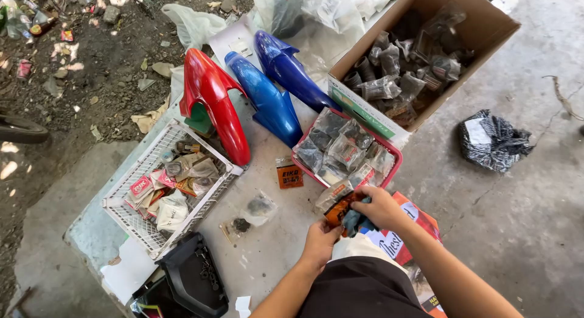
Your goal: The person cleans small mechanical parts inside a plastic bag using a cloth. They repeatedly rub the bag's exterior to wipe the contents, then open the bag to inspect the parts before continuing to clean them.
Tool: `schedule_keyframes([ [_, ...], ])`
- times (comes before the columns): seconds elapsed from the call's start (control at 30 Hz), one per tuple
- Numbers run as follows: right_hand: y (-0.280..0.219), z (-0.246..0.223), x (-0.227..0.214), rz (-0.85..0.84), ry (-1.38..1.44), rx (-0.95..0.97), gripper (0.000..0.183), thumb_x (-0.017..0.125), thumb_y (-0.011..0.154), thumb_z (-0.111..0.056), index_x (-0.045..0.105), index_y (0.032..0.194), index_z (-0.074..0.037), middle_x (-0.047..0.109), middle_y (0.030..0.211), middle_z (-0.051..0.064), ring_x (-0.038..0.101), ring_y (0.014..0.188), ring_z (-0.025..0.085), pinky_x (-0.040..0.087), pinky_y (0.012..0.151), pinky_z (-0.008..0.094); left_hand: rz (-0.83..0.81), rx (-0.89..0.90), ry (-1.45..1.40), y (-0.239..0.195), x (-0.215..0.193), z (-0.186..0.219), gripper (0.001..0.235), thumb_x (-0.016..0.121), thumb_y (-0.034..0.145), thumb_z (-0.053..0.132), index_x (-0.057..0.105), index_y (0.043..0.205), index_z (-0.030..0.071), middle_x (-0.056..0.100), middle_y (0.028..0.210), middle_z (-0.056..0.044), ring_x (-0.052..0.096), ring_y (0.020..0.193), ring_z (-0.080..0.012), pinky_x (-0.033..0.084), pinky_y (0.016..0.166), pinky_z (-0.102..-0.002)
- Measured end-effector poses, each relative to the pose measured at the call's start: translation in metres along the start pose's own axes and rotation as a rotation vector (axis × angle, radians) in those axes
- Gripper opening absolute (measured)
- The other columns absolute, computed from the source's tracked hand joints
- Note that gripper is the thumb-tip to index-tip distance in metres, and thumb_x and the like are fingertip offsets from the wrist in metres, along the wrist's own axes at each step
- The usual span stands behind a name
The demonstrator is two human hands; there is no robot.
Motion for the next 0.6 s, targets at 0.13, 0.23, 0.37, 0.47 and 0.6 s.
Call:
schedule_keyframes([
  [0.13, 0.058, -0.009, -0.021, -0.032, -0.149, -0.034, 0.031, 0.068, 0.083, -0.019, 0.073, 0.111, -0.008, 0.076, 0.091, 0.007, 0.068, 0.076, 0.022, 0.058, 0.075, 0.034, 0.071, -0.062, 0.014, 0.045, 0.004, -0.002, 0.034, 0.065, 0.087, -0.006, 0.059, 0.121, -0.005, 0.072, 0.107, -0.017, 0.071, 0.099, -0.0226, 0.055, 0.089, -0.03],
  [0.23, 0.122, 0.033, -0.012, 0.052, -0.492, 0.063, 0.061, 0.066, 0.093, -0.037, 0.048, 0.148, -0.019, 0.058, 0.131, 0.015, 0.067, 0.109, 0.035, 0.06, 0.091, 0.051, 0.295, -0.306, 0.356, 0.054, -0.015, -0.016, 0.08, 0.067, 0.097, 0.03, 0.022, 0.158, 0.005, 0.061, 0.139, -0.017, 0.063, 0.124, -0.0279, 0.05, 0.108, -0.037],
  [0.37, 0.174, 0.078, 0.02, 0.036, -0.635, 0.103, 0.056, 0.069, 0.092, -0.042, 0.051, 0.136, -0.013, 0.052, 0.133, 0.018, 0.07, 0.099, 0.038, 0.059, 0.084, 0.05, 0.444, -0.234, 0.467, 0.076, -0.074, -0.081, 0.078, 0.07, 0.089, 0.033, 0.038, 0.154, 0.004, 0.054, 0.144, -0.02, 0.059, 0.127, -0.0328, 0.049, 0.106, -0.038],
  [0.47, 0.182, 0.092, 0.051, -0.021, -0.724, 0.027, 0.06, 0.071, 0.09, -0.043, 0.047, 0.136, -0.011, 0.048, 0.135, 0.018, 0.07, 0.093, 0.038, 0.06, 0.082, 0.049, 0.506, -0.216, 0.528, 0.057, -0.109, -0.089, 0.068, 0.069, 0.089, 0.032, 0.049, 0.147, 0.003, 0.056, 0.148, -0.021, 0.058, 0.136, -0.0321, 0.047, 0.112, -0.038],
  [0.6, 0.195, 0.116, 0.092, -0.017, -0.771, -0.056, 0.067, 0.073, 0.087, -0.036, 0.041, 0.143, -0.016, 0.044, 0.134, 0.019, 0.07, 0.085, 0.041, 0.057, 0.082, 0.052, 0.704, -0.27, 0.602, 0.026, -0.179, -0.136, 0.054, 0.071, 0.089, 0.035, 0.064, 0.134, 0.006, 0.077, 0.117, -0.013, 0.075, 0.104, -0.0268, 0.058, 0.091, -0.033],
])
Point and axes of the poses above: each hand's wrist, its own y-axis towards the middle knuckle, its own x-axis out of the palm, z = x × y, the point moved 3 cm from there along y, towards the middle knuckle
